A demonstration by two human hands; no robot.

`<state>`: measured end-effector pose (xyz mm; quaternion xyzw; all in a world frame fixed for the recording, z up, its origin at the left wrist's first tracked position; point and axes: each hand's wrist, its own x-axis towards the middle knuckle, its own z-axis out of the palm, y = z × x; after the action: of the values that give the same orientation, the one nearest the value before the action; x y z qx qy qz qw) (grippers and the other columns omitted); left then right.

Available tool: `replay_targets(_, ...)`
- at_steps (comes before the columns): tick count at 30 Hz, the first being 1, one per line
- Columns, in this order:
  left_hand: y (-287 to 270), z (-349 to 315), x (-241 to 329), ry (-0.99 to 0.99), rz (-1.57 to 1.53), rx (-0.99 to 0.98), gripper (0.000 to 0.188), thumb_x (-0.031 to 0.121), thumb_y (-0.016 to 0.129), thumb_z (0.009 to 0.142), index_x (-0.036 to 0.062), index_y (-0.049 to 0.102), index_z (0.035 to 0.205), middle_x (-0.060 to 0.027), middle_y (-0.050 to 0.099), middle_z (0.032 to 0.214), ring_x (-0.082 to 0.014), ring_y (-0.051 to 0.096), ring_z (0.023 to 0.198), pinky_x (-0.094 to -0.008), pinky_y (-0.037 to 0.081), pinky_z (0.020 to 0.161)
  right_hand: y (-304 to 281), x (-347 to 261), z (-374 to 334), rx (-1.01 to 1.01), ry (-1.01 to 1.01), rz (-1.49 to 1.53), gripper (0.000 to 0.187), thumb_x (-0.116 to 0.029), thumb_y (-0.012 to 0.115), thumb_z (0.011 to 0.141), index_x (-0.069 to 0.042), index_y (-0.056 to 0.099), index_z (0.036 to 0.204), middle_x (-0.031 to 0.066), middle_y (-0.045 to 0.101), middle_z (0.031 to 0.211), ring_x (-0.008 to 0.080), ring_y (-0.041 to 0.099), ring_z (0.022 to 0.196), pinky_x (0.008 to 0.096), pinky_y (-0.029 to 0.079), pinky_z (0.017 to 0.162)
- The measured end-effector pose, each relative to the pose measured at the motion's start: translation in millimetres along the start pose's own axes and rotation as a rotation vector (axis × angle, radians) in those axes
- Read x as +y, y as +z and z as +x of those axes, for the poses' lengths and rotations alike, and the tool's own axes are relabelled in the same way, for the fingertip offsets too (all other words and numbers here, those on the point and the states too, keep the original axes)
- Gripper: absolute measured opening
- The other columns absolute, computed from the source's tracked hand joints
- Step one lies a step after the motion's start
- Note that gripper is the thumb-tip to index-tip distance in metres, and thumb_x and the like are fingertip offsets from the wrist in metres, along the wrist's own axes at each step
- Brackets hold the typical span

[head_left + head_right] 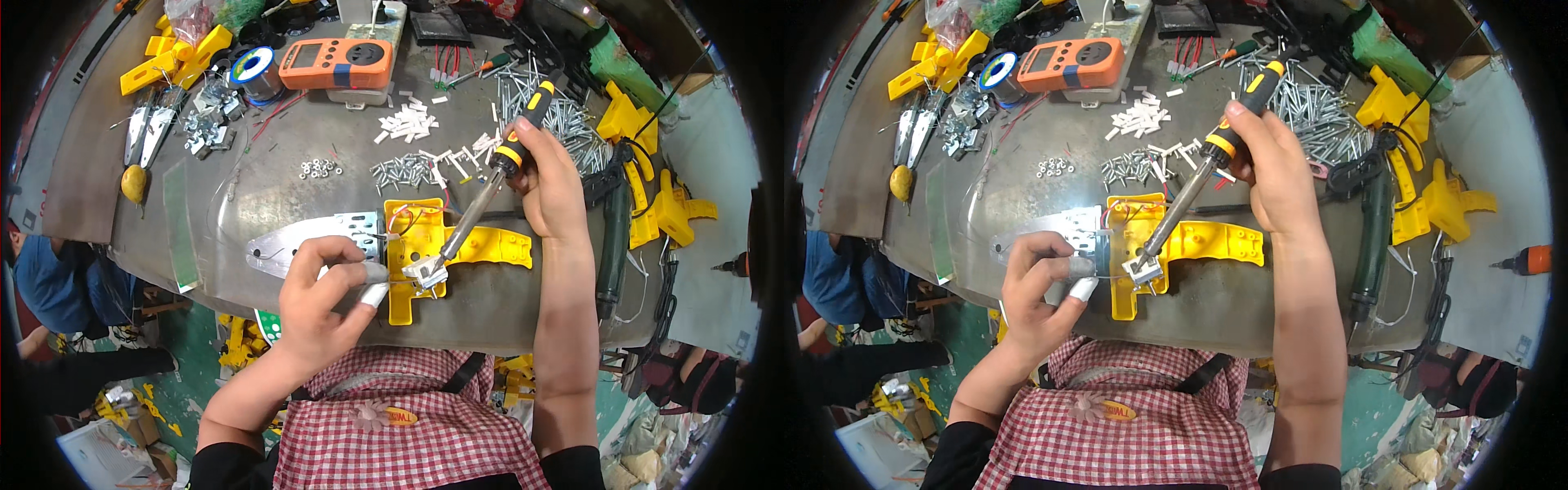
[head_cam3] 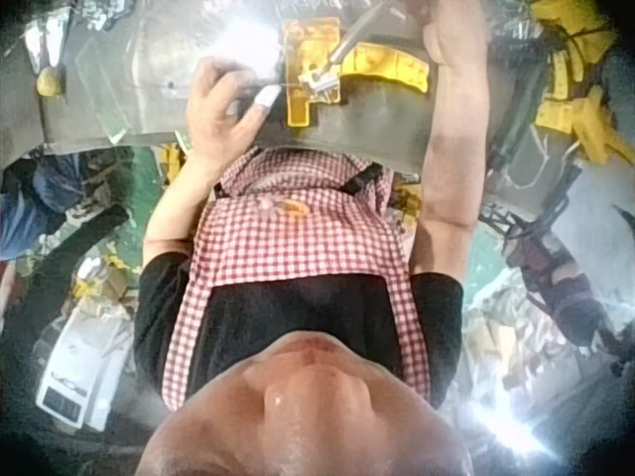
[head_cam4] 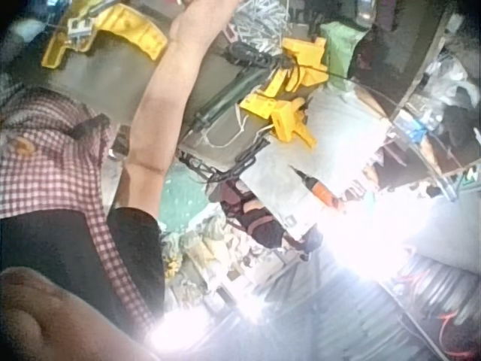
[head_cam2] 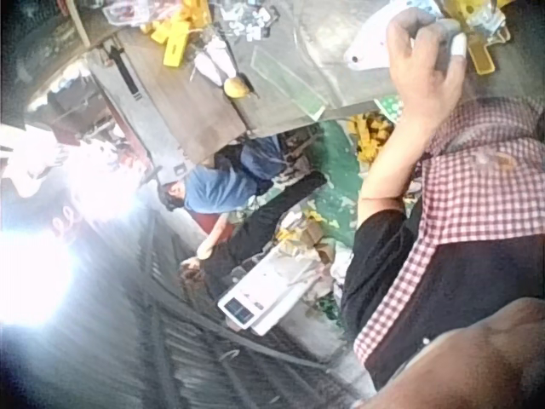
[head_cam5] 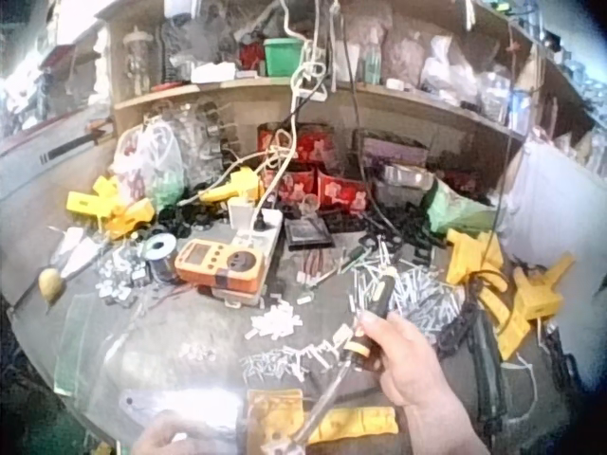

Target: Soldering internal components and assembling the plastic housing for a handheld electronic tool.

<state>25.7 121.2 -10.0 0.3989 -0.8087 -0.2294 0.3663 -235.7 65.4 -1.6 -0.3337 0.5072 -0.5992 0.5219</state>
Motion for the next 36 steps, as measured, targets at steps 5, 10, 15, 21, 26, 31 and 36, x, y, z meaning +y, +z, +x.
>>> replay_targets(5, 5.0, 5.2, 3.6, -0.025, -0.015, -0.001, 0.024, -0.005, 0.068, 0.062, 0.0022, 0.062, 0.085, -0.0092, 0.052, 0.093, -0.0211, 0.053, 0.085, -0.0295, 0.045, 0.072, -5.3, 11.1, 3.6, -0.032, -0.024, -0.068, 0.02, -0.028, 0.058, 0.089, -0.008, 0.06, 0.089, -0.0025, 0.057, 0.073, 0.0025, 0.046, 0.058, 0.0186, 0.031, 0.049)
replay_targets(10, 6.1, 5.7, 3.6, -0.004, 0.053, -0.023, 0.025, -0.006, 0.068, 0.061, 0.0022, 0.062, 0.084, -0.0093, 0.05, 0.093, -0.0212, 0.053, 0.084, -0.0293, 0.044, 0.07, 1.4, 14.2, 0.7, -0.006, -0.003, -0.082, 0.027, -0.032, 0.06, 0.088, -0.006, 0.058, 0.083, -0.0027, 0.052, 0.069, 0.0031, 0.04, 0.058, 0.0191, 0.028, 0.05)
replay_targets(15, 8.1, 5.2, 2.7, 0.007, 0.075, -0.012, 0.026, -0.006, 0.068, 0.06, 0.0024, 0.061, 0.083, -0.0086, 0.048, 0.089, -0.0207, 0.052, 0.081, -0.0291, 0.044, 0.067, -1.2, 17.0, 2.6, -0.029, -0.019, -0.096, 0.028, -0.033, 0.059, 0.089, -0.006, 0.058, 0.083, -0.0028, 0.052, 0.067, 0.0031, 0.04, 0.056, 0.019, 0.028, 0.049)
replay_targets(21, 9.1, 5.2, 2.8, 0.001, 0.113, 0.006, 0.026, -0.005, 0.069, 0.059, 0.0026, 0.06, 0.083, -0.0081, 0.047, 0.087, -0.0203, 0.05, 0.078, -0.0286, 0.043, 0.065, 2.7, 18.0, 1.6, -0.021, -0.012, -0.088, 0.028, -0.033, 0.058, 0.089, -0.006, 0.058, 0.083, -0.0029, 0.052, 0.067, 0.0032, 0.04, 0.056, 0.0192, 0.029, 0.049)
replay_targets(26, 11.9, 6.1, 4.6, 0.017, 0.11, 0.021, 0.026, -0.003, 0.071, 0.06, 0.0031, 0.061, 0.083, -0.0076, 0.047, 0.086, -0.0201, 0.05, 0.076, -0.0292, 0.043, 0.065, 0.4, 18.0, 1.4, -0.025, 0.005, -0.064, 0.027, -0.033, 0.058, 0.089, -0.006, 0.058, 0.082, -0.0028, 0.052, 0.067, 0.0033, 0.041, 0.056, 0.0192, 0.029, 0.049)
replay_targets(31, -9.3, 7.1, -11.2, 0.08, 0.228, -0.024, 0.022, 0.001, 0.065, 0.071, 0.0035, 0.064, 0.093, -0.0112, 0.058, 0.089, -0.0185, 0.052, 0.073, -0.0278, 0.042, 0.061, -5.1, 22.2, 3.7, -0.066, 0.048, -0.076, 0.02, -0.029, 0.061, 0.088, -0.011, 0.055, 0.082, -0.0042, 0.054, 0.071, 0.0021, 0.043, 0.059, 0.019, 0.029, 0.051)
replay_targets(36, -18.0, 16.6, 1.6, -0.739, -0.78, -0.131, 0.026, 0.002, 0.045, 0.092, -0.001, 0.051, 0.117, -0.0163, 0.064, 0.1, -0.007, 0.046, 0.055, -0.0165, 0.037, 0.052, -5.9, 24.0, 3.4, -0.026, 0.072, -0.097, 0.022, -0.032, 0.06, 0.088, -0.01, 0.057, 0.085, -0.0037, 0.056, 0.072, 0.0024, 0.045, 0.06, 0.0188, 0.029, 0.051)
